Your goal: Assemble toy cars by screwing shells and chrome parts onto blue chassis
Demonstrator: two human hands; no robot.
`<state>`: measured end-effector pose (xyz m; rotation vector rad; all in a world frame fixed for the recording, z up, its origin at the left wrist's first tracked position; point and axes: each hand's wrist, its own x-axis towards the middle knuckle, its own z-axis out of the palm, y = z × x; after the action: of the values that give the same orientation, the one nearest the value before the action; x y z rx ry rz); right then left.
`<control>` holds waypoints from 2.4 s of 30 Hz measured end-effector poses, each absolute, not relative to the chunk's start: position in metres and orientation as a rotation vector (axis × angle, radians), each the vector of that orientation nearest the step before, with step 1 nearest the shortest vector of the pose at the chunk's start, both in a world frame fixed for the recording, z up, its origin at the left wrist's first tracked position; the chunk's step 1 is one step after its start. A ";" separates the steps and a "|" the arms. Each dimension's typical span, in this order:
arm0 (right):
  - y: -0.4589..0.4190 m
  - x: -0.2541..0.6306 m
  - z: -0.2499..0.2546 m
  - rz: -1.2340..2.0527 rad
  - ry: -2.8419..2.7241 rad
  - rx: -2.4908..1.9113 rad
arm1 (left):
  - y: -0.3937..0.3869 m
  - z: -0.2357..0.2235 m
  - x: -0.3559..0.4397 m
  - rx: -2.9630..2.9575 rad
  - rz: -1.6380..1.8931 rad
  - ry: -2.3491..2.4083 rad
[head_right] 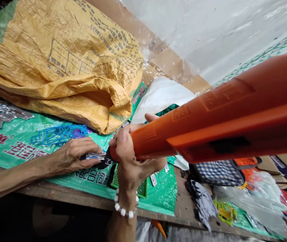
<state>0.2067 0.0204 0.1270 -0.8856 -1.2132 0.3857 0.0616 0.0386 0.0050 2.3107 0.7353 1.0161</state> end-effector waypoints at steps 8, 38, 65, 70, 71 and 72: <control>0.022 0.200 0.123 0.442 -1.151 -0.770 | 0.043 0.007 0.059 2.364 0.989 0.776; 0.006 0.265 0.083 0.359 -1.056 -1.029 | 0.042 0.011 0.058 2.349 0.983 0.730; 0.004 0.261 0.084 0.339 -1.056 -1.063 | 0.041 0.009 0.058 2.361 0.976 0.769; 0.005 0.263 0.083 0.318 -1.059 -1.053 | 0.039 0.014 0.056 2.343 0.906 0.784; 0.005 0.263 0.083 0.312 -1.062 -1.055 | 0.039 0.014 0.056 2.341 0.905 0.785; 0.005 0.263 0.083 0.310 -1.066 -1.051 | 0.039 0.014 0.056 2.340 0.902 0.790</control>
<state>0.2632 0.0048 0.0830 -1.0514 -1.0660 0.3097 0.0560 0.0388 0.0140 2.3397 0.7898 0.9023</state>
